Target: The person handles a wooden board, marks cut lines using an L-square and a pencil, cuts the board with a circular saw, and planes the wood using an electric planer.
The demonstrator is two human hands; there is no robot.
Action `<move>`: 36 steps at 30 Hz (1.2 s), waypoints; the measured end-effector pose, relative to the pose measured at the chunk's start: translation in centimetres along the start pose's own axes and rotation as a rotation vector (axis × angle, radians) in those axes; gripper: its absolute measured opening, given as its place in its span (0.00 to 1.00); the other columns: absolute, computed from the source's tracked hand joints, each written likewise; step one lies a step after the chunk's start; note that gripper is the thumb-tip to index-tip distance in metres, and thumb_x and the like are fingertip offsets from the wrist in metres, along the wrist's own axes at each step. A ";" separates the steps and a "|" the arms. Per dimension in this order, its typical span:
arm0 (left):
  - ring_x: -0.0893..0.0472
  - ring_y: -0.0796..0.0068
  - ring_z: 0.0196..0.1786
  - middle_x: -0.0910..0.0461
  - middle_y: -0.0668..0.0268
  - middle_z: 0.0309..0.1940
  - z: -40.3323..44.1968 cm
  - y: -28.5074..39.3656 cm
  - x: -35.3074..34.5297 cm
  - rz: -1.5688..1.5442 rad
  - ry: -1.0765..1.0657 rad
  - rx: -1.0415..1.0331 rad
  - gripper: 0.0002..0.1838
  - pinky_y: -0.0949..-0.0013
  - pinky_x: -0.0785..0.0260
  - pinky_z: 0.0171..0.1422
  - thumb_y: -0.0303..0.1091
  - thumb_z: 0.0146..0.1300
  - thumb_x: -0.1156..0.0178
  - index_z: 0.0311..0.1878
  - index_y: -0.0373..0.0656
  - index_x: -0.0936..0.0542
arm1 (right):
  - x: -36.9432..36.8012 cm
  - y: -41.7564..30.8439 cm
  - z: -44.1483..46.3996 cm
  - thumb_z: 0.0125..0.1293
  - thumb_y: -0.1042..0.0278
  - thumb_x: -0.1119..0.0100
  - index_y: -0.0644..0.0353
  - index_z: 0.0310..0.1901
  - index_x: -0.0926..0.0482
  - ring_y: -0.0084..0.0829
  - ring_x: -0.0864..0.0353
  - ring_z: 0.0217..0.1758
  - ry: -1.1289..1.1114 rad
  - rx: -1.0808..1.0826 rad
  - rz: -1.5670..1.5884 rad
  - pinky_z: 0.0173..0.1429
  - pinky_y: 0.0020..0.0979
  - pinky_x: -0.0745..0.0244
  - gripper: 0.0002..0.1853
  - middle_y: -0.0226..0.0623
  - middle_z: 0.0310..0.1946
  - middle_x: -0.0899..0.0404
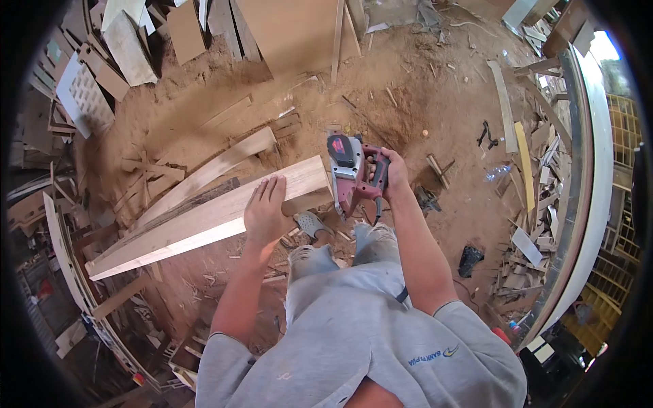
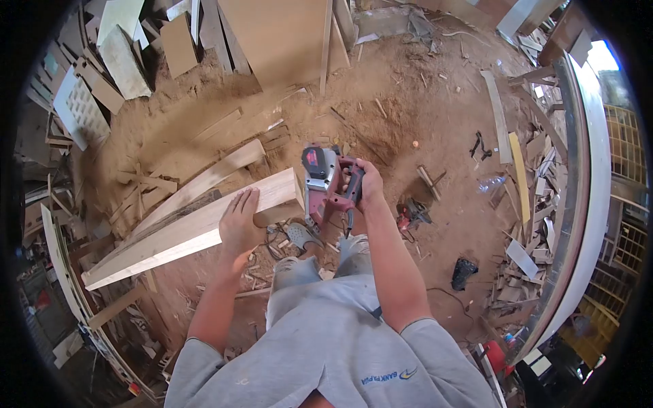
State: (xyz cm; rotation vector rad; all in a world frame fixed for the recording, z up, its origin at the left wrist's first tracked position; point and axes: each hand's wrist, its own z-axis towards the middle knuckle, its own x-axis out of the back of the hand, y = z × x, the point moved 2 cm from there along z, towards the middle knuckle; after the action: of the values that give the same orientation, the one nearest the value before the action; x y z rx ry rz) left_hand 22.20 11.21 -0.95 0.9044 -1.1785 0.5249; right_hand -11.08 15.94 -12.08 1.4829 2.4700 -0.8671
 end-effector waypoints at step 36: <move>0.12 0.47 0.55 0.09 0.53 0.44 11.6 -0.6 -5.3 -0.214 -0.249 0.175 0.44 0.47 0.24 0.65 0.82 0.65 0.40 0.49 0.41 0.14 | 3.8 -2.1 -14.9 0.85 0.52 0.39 0.64 0.43 0.17 0.22 0.25 0.20 0.014 0.459 -0.629 0.26 0.27 0.29 0.20 0.29 0.22 0.24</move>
State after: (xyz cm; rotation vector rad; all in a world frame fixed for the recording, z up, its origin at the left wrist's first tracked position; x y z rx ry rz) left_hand 14.44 1.84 -4.93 1.2588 -1.2538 0.3520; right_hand -12.17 26.07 -0.44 0.7643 2.9250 -1.6143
